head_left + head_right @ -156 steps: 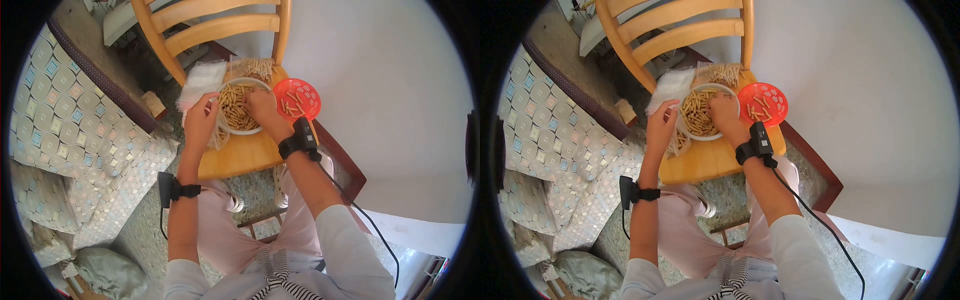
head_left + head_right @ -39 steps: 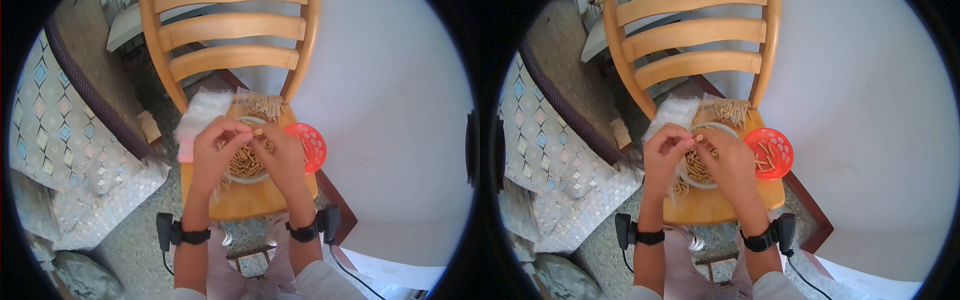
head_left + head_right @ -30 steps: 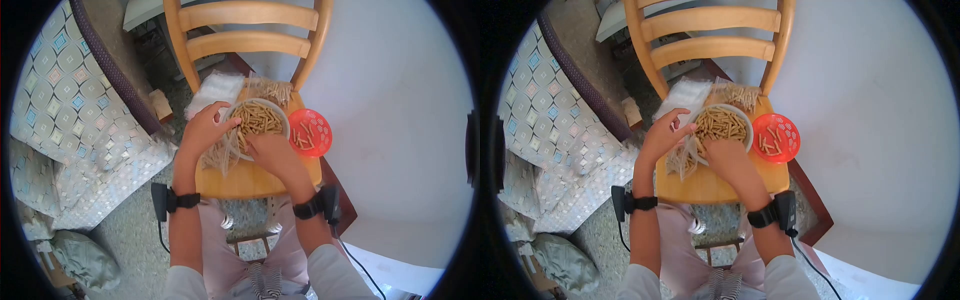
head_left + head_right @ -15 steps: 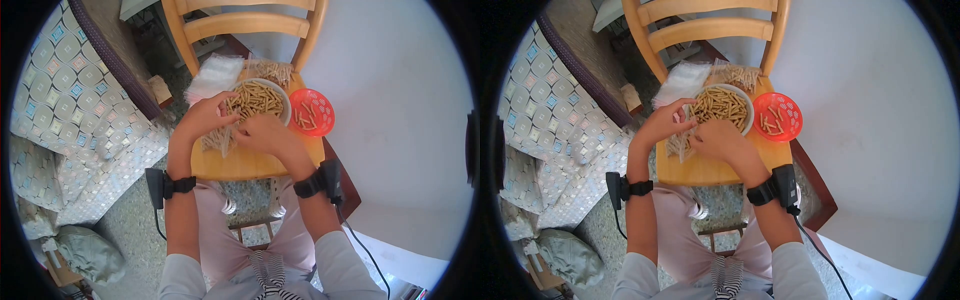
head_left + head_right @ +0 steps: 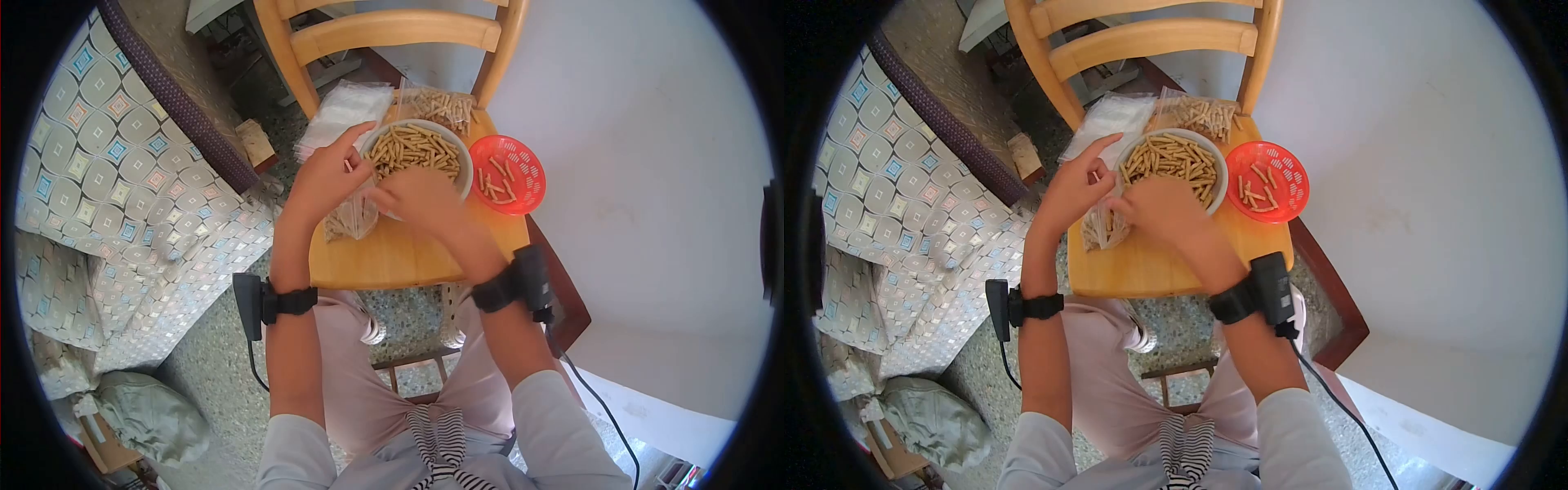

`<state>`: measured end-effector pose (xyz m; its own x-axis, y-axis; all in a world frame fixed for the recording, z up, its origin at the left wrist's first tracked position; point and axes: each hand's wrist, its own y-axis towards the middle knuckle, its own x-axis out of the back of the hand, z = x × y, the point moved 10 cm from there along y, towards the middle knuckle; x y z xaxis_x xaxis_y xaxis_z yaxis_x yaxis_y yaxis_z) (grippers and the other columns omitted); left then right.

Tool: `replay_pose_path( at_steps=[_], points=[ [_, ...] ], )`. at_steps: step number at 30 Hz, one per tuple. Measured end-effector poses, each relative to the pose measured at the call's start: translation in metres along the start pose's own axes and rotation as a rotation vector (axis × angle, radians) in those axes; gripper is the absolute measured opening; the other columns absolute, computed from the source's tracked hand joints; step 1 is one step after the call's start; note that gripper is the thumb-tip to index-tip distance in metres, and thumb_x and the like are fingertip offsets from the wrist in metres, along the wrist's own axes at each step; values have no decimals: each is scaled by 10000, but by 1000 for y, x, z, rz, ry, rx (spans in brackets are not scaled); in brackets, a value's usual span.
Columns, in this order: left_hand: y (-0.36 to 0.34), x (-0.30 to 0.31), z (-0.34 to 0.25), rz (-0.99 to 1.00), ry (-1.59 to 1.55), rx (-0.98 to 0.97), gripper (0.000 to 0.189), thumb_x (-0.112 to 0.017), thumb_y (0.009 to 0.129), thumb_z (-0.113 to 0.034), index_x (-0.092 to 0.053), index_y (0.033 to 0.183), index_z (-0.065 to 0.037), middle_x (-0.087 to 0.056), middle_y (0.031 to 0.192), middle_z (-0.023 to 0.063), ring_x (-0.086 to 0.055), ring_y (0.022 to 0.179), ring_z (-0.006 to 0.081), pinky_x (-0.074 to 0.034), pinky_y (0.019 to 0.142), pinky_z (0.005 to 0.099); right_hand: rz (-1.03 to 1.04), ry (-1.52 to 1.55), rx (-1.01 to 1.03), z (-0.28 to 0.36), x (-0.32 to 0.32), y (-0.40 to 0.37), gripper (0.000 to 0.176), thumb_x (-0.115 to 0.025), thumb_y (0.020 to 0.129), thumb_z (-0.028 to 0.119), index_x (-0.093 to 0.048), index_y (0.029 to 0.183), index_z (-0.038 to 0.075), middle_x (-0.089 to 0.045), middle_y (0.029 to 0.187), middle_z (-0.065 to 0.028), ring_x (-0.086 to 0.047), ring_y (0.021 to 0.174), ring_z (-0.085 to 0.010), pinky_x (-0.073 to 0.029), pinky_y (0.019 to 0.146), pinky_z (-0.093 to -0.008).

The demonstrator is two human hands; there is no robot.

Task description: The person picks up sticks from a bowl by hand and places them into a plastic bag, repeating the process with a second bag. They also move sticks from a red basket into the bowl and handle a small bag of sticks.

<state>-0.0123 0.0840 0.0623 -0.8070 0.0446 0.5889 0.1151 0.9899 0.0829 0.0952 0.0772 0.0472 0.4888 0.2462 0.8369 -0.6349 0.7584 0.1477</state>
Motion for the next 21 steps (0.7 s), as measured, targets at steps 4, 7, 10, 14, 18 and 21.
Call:
replay_pose_path(
  at_steps=[4, 7, 10, 14, 18, 21],
  points=[
    [-1, 9, 2, -81, 117, -26, 557, -606, 867, -123, -511, 1413, -187, -517, 652, 36, -481, 563, 113, -439, 596, 288, -171, 164, -16, -40, 45, 7, 219, -685, 826, 255, -739, 1009, 146, -692, 943, -156, -656, 942, -341, -514, 811, -449],
    [-2, 9, 1, -68, 263, 33, 512, -635, 872, -174, -546, 1376, -198, -531, 626, 63, -511, 550, 164, -447, 596, 310, -274, -98, -93, -94, 41, 6, 343, -717, 802, 224, -685, 1133, 139, -696, 984, -129, -654, 923, -325, -507, 754, -425],
    [-1, 3, -5, -140, 355, -61, 448, -649, 883, -242, -586, 1324, -203, -584, 635, 95, -588, 588, 231, -473, 606, 346, -118, -403, -191, -97, 16, 2, 394, -747, 755, 242, -688, 1134, 149, -697, 1037, -106, -635, 994, -316, -488, 827, -451],
    [2, -24, -11, -72, 436, -166, 395, -585, 918, -331, -603, 1295, -215, -671, 763, 116, -654, 715, 316, -506, 640, 429, -214, -492, -184, -97, -6, 6, 297, -721, 750, 208, -689, 1037, 137, -692, 979, -110, -575, 1096, -326, -433, 896, -490],
    [4, -47, -4, -47, 457, -178, 380, -578, 921, -352, -623, 1269, -204, -692, 828, 138, -664, 776, 340, -514, 673, 447, -327, -448, -158, -99, -9, 3, 201, -670, 787, 169, -697, 984, 138, -695, 939, -119, -626, 1013, -310, -440, 872, -468],
    [18, -50, 2, -9, 440, -134, 377, -571, 925, -377, -635, 1245, -189, -699, 860, 150, -667, 811, 348, -520, 699, 446, -325, -298, -237, -110, 3, 10, 207, -663, 807, 146, -711, 1008, 133, -708, 929, -125, -662, 920, -300, -456, 849, -451]
  ],
)
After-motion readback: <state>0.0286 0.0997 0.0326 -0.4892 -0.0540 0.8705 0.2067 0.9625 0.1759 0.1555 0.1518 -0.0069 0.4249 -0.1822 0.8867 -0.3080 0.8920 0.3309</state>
